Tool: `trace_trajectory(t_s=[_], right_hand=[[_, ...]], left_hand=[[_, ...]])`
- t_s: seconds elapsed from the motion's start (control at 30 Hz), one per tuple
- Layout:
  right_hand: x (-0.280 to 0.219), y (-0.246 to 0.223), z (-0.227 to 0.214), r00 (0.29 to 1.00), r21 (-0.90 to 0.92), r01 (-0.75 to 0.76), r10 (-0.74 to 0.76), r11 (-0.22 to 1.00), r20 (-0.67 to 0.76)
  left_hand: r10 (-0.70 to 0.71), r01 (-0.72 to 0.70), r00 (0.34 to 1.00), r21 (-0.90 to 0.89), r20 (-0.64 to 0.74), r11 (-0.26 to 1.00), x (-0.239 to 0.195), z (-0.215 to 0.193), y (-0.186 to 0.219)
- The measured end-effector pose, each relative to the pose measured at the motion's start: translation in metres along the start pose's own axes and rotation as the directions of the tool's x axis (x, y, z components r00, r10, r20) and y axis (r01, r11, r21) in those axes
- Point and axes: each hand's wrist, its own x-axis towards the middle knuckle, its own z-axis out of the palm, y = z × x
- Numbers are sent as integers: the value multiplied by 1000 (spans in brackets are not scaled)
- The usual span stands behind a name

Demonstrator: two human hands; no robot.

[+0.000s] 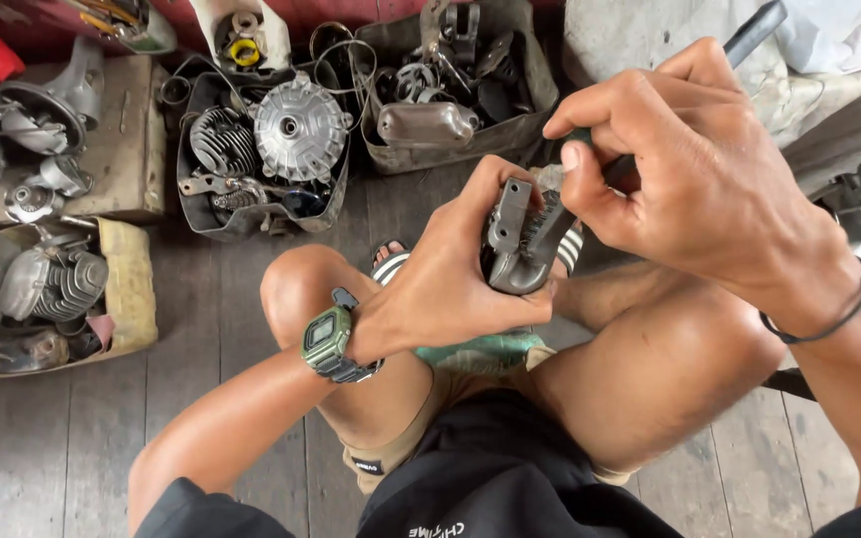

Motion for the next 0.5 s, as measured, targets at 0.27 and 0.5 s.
trace_trajectory(t_s=[0.27, 0.5], right_hand=[[8, 38, 14, 982, -59, 142, -148, 988, -116], [21, 50, 23, 981, -56, 129, -135, 990, -138]], left_hand=[[35, -47, 992, 103, 118, 994, 29, -9, -15], [-66, 62, 996, 73, 54, 995, 33, -15, -20]])
